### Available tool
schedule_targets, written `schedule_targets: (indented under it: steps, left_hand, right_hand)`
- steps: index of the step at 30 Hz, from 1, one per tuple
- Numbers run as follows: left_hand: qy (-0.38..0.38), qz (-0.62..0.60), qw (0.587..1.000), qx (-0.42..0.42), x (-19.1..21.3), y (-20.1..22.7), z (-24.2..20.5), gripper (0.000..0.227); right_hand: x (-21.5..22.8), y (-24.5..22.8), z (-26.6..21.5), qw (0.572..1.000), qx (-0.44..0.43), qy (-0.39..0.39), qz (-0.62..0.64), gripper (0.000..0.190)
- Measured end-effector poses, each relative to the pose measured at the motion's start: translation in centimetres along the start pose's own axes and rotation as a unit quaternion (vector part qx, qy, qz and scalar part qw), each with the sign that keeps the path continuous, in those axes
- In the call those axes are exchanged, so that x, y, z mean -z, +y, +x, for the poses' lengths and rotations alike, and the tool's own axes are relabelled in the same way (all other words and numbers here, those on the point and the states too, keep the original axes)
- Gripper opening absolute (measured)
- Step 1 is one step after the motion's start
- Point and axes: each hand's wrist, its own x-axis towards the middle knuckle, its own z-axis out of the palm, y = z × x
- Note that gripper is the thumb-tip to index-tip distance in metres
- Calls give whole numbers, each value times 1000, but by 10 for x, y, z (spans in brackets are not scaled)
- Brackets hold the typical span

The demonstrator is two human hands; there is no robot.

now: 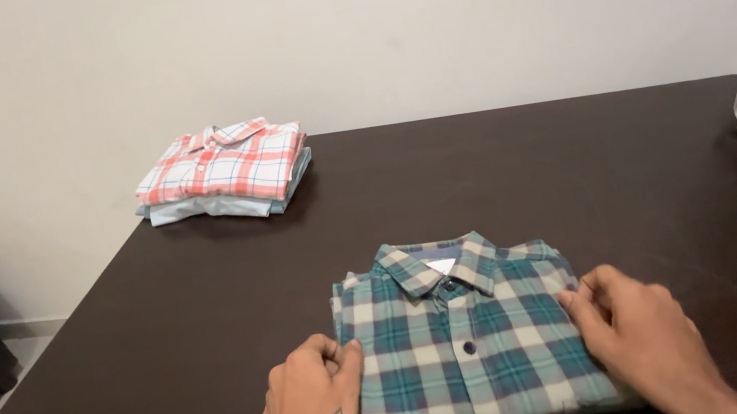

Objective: Folding a plaid shirt on a table.

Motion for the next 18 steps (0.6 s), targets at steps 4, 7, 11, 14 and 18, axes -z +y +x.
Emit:
schedule_targets:
  steps: [4, 7, 11, 14, 18]
  left_hand:
    - [-9, 48, 999, -5, 3, 3, 0, 36]
    - [-11, 83, 996, -9, 5, 4, -4, 39]
    - [-18, 96, 995, -7, 6, 1, -4, 41]
    - [15, 89, 996, -16, 3, -1, 1, 37]
    - [131, -36, 980, -142, -7, -8, 25, 36]
  right_hand:
    - [-3, 0, -6, 999, -6, 19, -29, 37]
    - [-4, 6, -4, 1000, 1, 22, -15, 37]
    - [0, 14, 4, 998, 35, 47, 6, 36]
    - [-3, 26, 24, 999, 25, 7, 21, 35]
    - [-5, 28, 44, 974, 20, 13, 227, 34]
